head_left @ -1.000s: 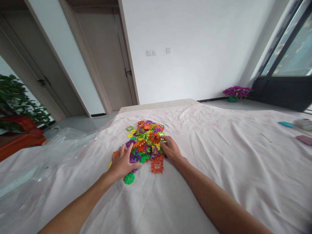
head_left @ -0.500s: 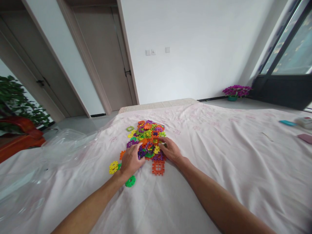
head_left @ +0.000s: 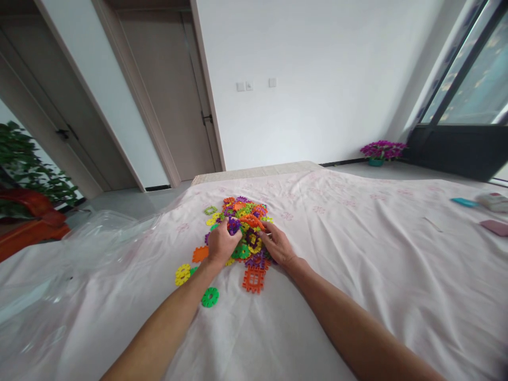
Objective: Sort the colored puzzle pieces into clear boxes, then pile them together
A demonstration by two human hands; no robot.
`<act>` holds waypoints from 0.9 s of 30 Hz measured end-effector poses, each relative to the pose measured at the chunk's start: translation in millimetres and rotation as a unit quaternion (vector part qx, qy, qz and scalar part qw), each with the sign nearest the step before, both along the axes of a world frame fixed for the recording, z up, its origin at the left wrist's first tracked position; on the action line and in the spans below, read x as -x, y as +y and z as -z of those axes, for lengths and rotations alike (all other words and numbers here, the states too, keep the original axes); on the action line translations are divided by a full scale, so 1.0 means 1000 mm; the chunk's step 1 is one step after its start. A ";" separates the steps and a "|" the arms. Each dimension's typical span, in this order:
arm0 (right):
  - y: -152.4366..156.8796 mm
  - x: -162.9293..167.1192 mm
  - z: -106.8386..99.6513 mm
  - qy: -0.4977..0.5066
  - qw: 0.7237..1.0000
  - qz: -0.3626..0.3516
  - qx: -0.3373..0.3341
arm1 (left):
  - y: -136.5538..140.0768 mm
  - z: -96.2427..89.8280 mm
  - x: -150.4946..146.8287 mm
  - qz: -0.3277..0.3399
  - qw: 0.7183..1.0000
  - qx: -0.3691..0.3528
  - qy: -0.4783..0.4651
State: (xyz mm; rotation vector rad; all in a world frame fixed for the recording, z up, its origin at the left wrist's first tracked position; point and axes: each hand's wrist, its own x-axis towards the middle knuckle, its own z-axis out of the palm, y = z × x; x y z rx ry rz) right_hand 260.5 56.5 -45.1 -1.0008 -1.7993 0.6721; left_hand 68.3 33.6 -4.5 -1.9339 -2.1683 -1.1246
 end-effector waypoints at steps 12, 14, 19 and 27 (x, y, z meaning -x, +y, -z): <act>0.007 -0.001 0.000 -0.072 0.995 0.054 -0.053 | 0.009 0.024 0.005 0.202 0.978 -0.018 0.037; 0.007 0.000 -0.001 -0.091 0.993 0.044 -0.066 | 0.006 0.020 0.005 0.202 0.978 0.016 0.055; 0.007 0.001 0.000 -0.105 0.991 0.038 -0.073 | -0.002 0.013 0.001 0.179 0.980 0.036 0.072; 0.003 0.000 -0.005 -0.098 0.994 0.031 -0.044 | -0.006 0.023 0.003 0.127 0.990 -0.043 0.050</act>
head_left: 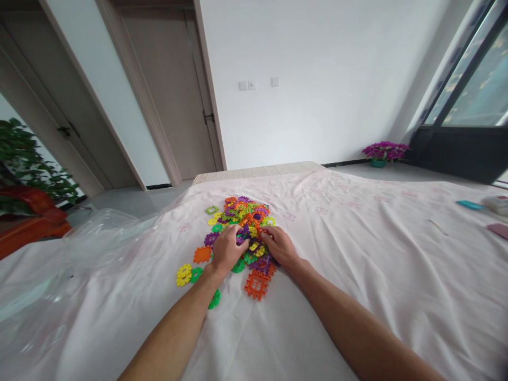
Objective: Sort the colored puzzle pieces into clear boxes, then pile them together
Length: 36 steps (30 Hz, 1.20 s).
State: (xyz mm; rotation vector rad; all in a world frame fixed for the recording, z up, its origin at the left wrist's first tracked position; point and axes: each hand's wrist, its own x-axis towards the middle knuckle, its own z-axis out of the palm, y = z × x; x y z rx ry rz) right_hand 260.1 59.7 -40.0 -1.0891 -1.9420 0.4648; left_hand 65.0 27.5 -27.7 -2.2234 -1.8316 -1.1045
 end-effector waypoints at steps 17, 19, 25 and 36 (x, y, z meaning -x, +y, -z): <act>-0.002 0.001 0.005 0.169 0.985 0.011 0.030 | 0.004 0.004 0.014 -0.072 0.987 -0.086 -0.119; -0.002 0.001 0.005 0.176 0.984 0.017 0.031 | 0.006 0.007 0.017 -0.062 0.984 -0.095 -0.136; -0.009 0.000 -0.002 0.158 0.987 -0.019 0.014 | 0.006 0.005 0.017 0.001 0.977 -0.144 -0.160; 0.000 -0.002 0.008 0.062 0.997 0.055 0.000 | 0.000 0.004 0.011 0.043 0.992 -0.102 -0.062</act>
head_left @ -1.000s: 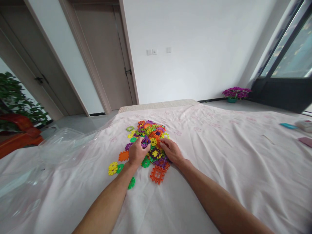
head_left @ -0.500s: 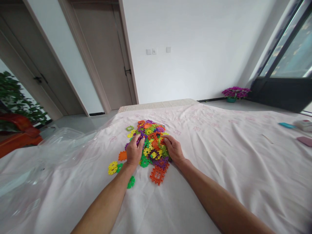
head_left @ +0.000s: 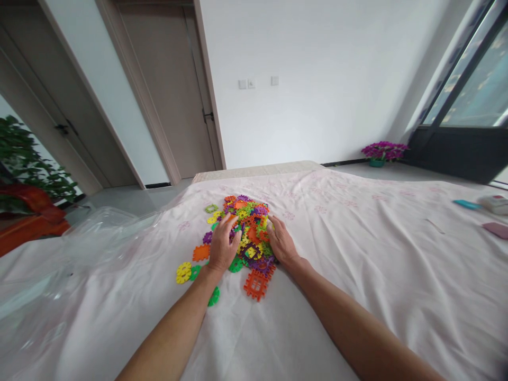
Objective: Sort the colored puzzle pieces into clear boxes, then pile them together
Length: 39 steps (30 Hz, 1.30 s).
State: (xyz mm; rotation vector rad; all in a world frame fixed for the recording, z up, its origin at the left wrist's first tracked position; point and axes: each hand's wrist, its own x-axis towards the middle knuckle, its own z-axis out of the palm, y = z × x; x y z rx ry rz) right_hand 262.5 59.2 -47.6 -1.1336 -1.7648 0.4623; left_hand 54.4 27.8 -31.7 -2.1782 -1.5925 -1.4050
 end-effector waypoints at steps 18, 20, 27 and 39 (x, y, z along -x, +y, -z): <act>-0.024 -0.001 -0.021 0.055 0.974 -0.219 0.006 | -0.003 -0.005 0.005 -0.055 0.997 0.006 -0.047; -0.025 -0.001 -0.022 0.088 0.970 -0.225 0.018 | -0.004 -0.008 0.006 -0.069 0.994 -0.018 -0.079; -0.015 0.001 -0.014 0.076 0.990 -0.119 -0.012 | -0.005 -0.005 0.002 -0.021 0.993 0.011 -0.119; -0.021 0.001 -0.021 0.033 0.990 -0.136 -0.009 | -0.001 0.006 0.002 0.056 0.997 0.050 -0.032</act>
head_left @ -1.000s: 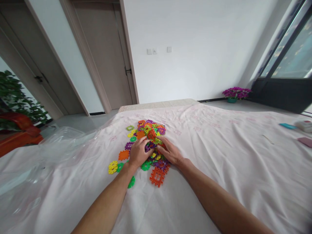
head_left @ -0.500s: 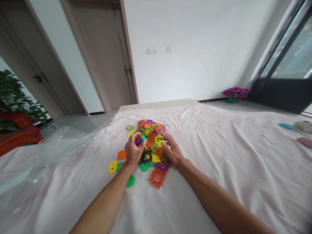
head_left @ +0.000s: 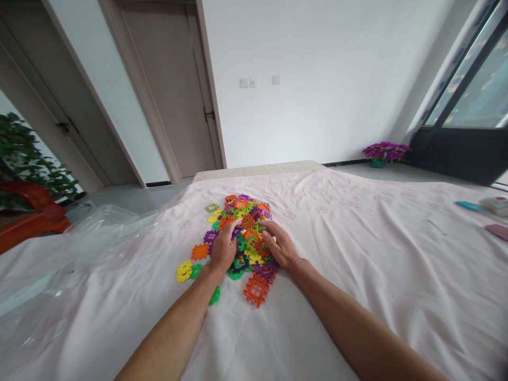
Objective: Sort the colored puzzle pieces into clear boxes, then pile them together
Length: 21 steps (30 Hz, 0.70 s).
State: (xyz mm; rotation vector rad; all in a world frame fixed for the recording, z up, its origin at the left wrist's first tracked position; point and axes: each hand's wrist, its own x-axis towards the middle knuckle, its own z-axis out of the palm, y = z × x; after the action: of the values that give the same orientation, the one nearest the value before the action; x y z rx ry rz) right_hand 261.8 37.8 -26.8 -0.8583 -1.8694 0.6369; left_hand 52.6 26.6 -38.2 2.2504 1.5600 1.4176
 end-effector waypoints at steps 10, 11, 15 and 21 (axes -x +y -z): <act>0.010 0.000 0.008 0.021 0.997 0.063 -0.038 | -0.001 -0.001 -0.001 -0.024 0.996 -0.035 0.084; 0.011 0.000 0.008 0.021 0.997 0.062 -0.042 | -0.004 -0.005 -0.003 -0.017 0.994 -0.028 0.107; 0.014 -0.001 0.009 0.034 0.997 0.066 -0.036 | -0.020 -0.026 -0.016 0.034 0.979 0.003 0.199; 0.026 -0.007 0.017 0.116 0.984 0.127 0.040 | -0.050 -0.033 -0.039 0.100 0.946 0.044 0.307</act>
State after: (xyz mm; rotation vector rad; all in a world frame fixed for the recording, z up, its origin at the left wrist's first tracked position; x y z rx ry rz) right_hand 268.9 63.8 -44.3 -1.0105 -1.5043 0.6271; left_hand 91.5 -23.9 -5.6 2.8554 1.4090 0.6030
